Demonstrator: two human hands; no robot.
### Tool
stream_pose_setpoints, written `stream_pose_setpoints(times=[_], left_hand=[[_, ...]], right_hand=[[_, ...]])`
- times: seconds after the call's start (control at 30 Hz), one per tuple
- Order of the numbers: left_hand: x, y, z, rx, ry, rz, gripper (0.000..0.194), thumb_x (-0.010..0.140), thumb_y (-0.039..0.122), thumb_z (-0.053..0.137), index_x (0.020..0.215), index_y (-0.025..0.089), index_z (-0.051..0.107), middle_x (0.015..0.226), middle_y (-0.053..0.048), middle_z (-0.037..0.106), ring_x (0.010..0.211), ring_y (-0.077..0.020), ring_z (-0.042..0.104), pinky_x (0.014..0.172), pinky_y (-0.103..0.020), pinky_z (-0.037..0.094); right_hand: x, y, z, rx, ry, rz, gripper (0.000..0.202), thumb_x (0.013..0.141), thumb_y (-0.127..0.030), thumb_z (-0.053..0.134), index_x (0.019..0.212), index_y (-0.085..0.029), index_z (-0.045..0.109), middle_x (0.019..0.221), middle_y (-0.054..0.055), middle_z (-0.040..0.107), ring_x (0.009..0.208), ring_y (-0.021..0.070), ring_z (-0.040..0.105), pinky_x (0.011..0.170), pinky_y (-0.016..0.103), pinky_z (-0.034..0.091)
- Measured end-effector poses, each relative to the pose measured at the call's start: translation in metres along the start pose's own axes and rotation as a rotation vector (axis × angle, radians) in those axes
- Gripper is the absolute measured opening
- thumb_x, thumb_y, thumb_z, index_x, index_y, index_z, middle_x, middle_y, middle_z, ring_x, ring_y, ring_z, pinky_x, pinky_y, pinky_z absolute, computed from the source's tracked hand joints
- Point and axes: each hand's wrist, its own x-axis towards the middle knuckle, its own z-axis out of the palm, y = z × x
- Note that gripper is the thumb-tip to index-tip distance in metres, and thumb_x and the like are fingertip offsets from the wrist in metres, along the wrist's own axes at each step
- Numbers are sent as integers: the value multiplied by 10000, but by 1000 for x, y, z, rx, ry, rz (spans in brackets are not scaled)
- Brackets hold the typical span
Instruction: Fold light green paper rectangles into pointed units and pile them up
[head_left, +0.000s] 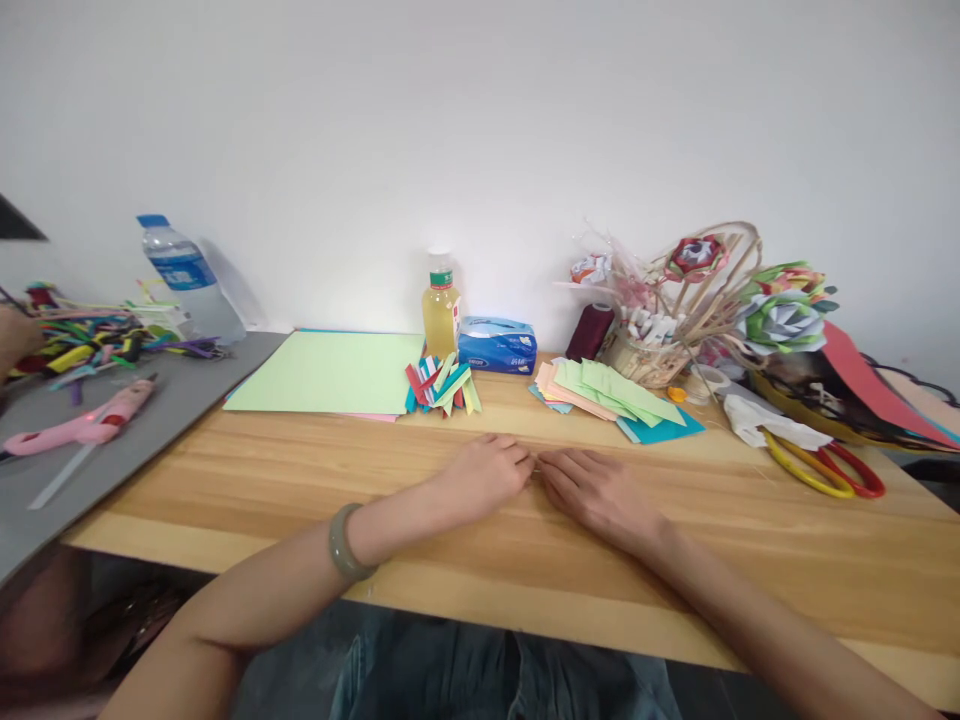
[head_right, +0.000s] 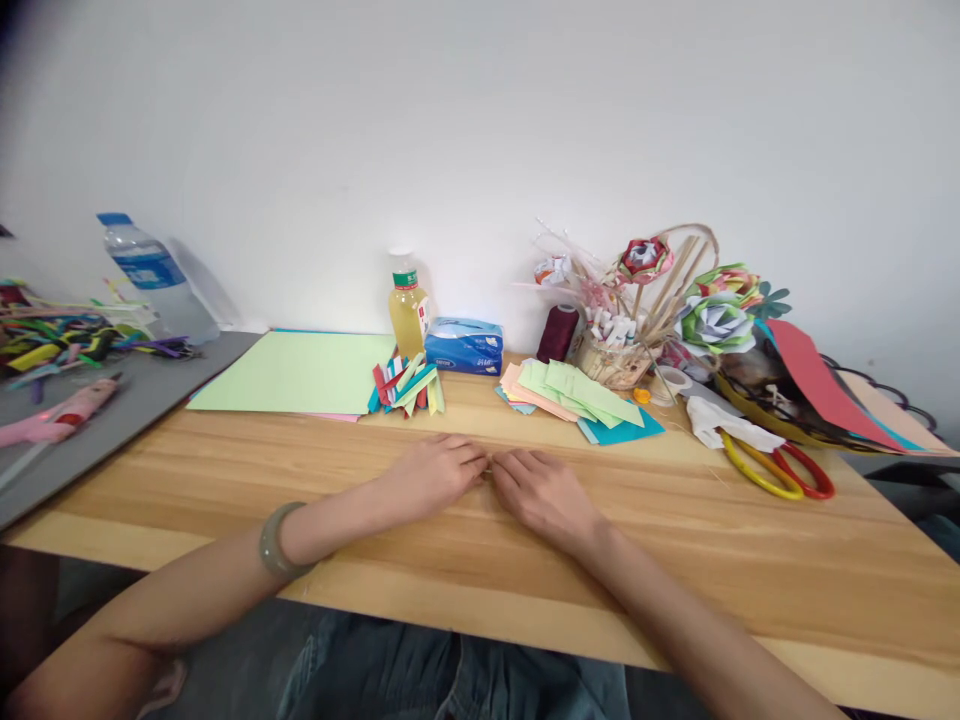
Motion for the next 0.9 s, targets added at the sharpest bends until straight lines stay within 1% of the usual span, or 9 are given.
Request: stream_pose_setpoints(times=[0.1, 0.23, 0.3, 0.4, 0.53, 0.67, 0.73, 0.8, 0.9], left_hand=[[-1, -2, 0, -25, -8, -22, 119, 871, 128, 503, 878, 120, 622, 879, -54, 654, 855, -184, 585, 761, -291, 466], [-2, -7, -1, -62, 2, -106, 155, 883, 128, 474, 844, 124, 624, 831, -55, 659, 791, -177, 593, 700, -279, 469], [-3, -10, -3, -100, -16, -183, 174, 891, 174, 477, 829, 133, 634, 803, -56, 662, 792, -182, 597, 677, -275, 463], [-2, -17, -6, -186, -33, -308, 222, 894, 264, 490, 821, 141, 659, 781, -63, 671, 811, -198, 602, 674, -278, 449], [-3, -29, -8, -421, 22, -447, 185, 854, 269, 546, 789, 159, 679, 773, -39, 676, 752, -173, 600, 665, -255, 423], [-4, -44, -10, -770, 82, -632, 232, 809, 304, 559, 652, 156, 646, 621, 10, 628, 576, -122, 541, 554, -218, 372], [-4, -47, -13, -903, 100, -693, 258, 782, 335, 567, 609, 152, 621, 574, 19, 603, 532, -110, 503, 527, -213, 351], [-2, -46, -16, -996, 100, -724, 257, 751, 354, 581, 598, 150, 612, 552, 23, 587, 505, -100, 470, 511, -211, 335], [0, -38, -19, -1080, 71, -726, 243, 722, 353, 592, 597, 146, 612, 529, 25, 569, 487, -94, 445, 493, -207, 320]], right_hand=[[3, -2, 0, 92, -11, 102, 240, 917, -149, 358, 905, -128, 596, 805, 93, 656, 711, 183, 596, 634, 291, 463], [15, 0, -4, 196, -138, 177, 230, 921, -134, 346, 925, -143, 576, 743, 63, 621, 683, 177, 564, 609, 275, 433], [21, 4, -4, 255, -177, 188, 228, 917, -132, 350, 954, -147, 574, 786, 73, 625, 729, 182, 567, 638, 278, 430], [24, 12, 1, 356, -185, 302, 230, 921, -213, 378, 886, -148, 595, 784, 86, 627, 723, 191, 574, 635, 289, 424], [14, 28, 3, 518, -147, 464, 280, 901, -322, 420, 756, -164, 598, 693, 58, 631, 634, 174, 566, 588, 277, 409], [3, 44, -1, 763, -81, 610, 338, 875, -407, 433, 693, -170, 591, 640, 25, 610, 600, 157, 548, 561, 267, 406], [1, 48, -2, 907, -46, 697, 352, 856, -454, 452, 742, -164, 615, 667, 27, 619, 633, 163, 563, 589, 280, 429], [4, 47, -2, 1101, -31, 771, 354, 802, -477, 536, 909, -155, 639, 746, 31, 650, 692, 172, 590, 649, 299, 456], [13, 38, -3, 1316, -53, 799, 484, 720, -472, 641, 1087, -159, 608, 832, 33, 672, 729, 172, 604, 678, 307, 470]])
